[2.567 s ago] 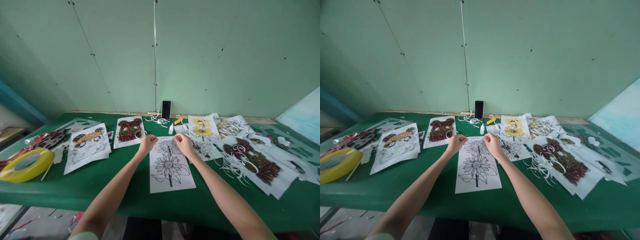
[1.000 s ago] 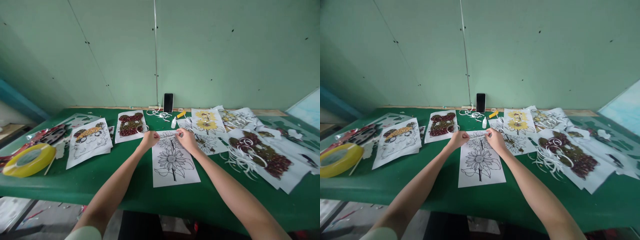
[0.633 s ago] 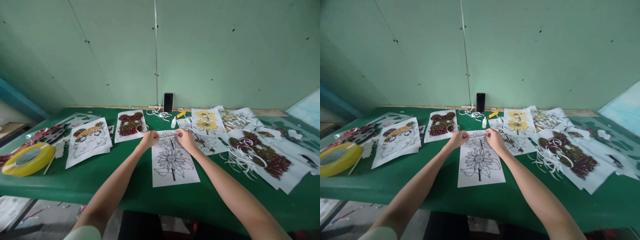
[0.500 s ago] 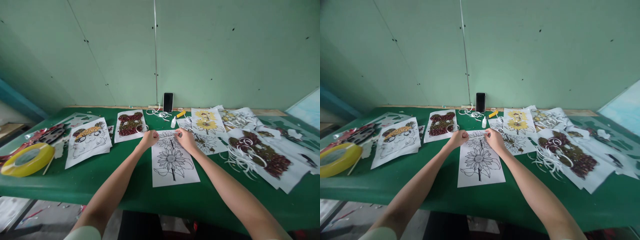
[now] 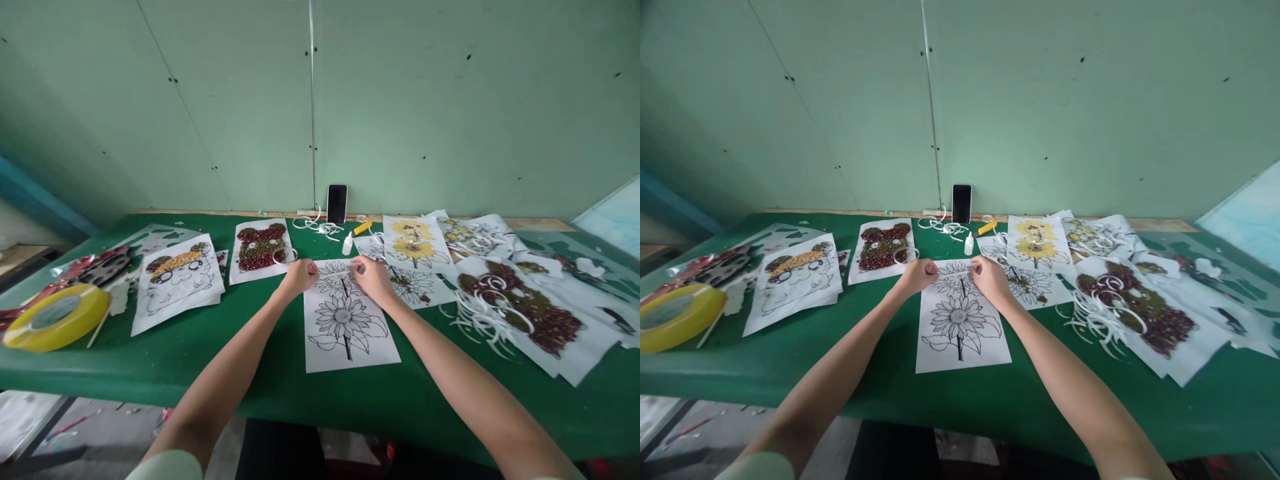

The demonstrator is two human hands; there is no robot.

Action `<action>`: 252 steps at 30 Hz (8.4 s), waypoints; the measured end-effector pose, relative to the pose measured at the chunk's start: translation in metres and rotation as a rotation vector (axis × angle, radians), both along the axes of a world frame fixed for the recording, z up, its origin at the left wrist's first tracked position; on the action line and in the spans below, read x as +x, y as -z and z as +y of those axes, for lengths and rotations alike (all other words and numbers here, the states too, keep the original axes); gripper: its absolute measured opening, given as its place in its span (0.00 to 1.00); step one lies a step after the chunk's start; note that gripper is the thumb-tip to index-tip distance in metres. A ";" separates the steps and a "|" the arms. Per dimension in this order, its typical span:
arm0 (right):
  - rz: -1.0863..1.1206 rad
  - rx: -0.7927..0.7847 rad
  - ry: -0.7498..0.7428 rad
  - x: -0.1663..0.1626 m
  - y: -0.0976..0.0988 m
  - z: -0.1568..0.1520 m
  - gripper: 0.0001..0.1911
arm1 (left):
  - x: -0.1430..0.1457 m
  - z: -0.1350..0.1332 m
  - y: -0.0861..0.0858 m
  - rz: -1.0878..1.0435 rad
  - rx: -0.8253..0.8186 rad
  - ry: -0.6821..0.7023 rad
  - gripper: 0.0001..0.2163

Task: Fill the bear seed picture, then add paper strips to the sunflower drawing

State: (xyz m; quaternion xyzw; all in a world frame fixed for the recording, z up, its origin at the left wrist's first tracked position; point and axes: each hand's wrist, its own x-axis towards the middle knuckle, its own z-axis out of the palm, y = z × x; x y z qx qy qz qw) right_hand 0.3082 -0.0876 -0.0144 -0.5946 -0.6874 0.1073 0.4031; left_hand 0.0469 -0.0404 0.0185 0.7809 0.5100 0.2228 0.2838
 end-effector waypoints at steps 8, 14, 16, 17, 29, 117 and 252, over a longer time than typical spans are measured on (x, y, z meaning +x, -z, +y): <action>-0.002 -0.011 0.009 -0.001 0.000 0.000 0.08 | 0.001 0.000 0.002 0.013 0.019 0.012 0.05; 0.003 -0.022 0.011 -0.001 -0.001 -0.001 0.07 | 0.002 -0.001 0.002 0.016 0.024 0.015 0.05; 0.005 -0.030 0.018 -0.002 -0.002 -0.001 0.06 | 0.002 -0.001 0.002 0.020 0.021 0.013 0.05; 0.005 -0.034 0.020 -0.002 -0.002 -0.001 0.06 | 0.002 -0.001 0.002 0.021 0.022 0.014 0.05; -0.020 -0.080 0.024 0.000 -0.001 0.001 0.06 | 0.003 -0.002 -0.003 0.045 -0.010 0.016 0.05; -0.074 -0.188 -0.095 0.006 -0.018 -0.006 0.08 | 0.025 -0.025 -0.006 0.182 0.313 0.461 0.18; 0.624 -0.272 -0.179 0.005 -0.038 -0.008 0.17 | -0.014 0.012 -0.019 -0.442 -0.360 0.035 0.11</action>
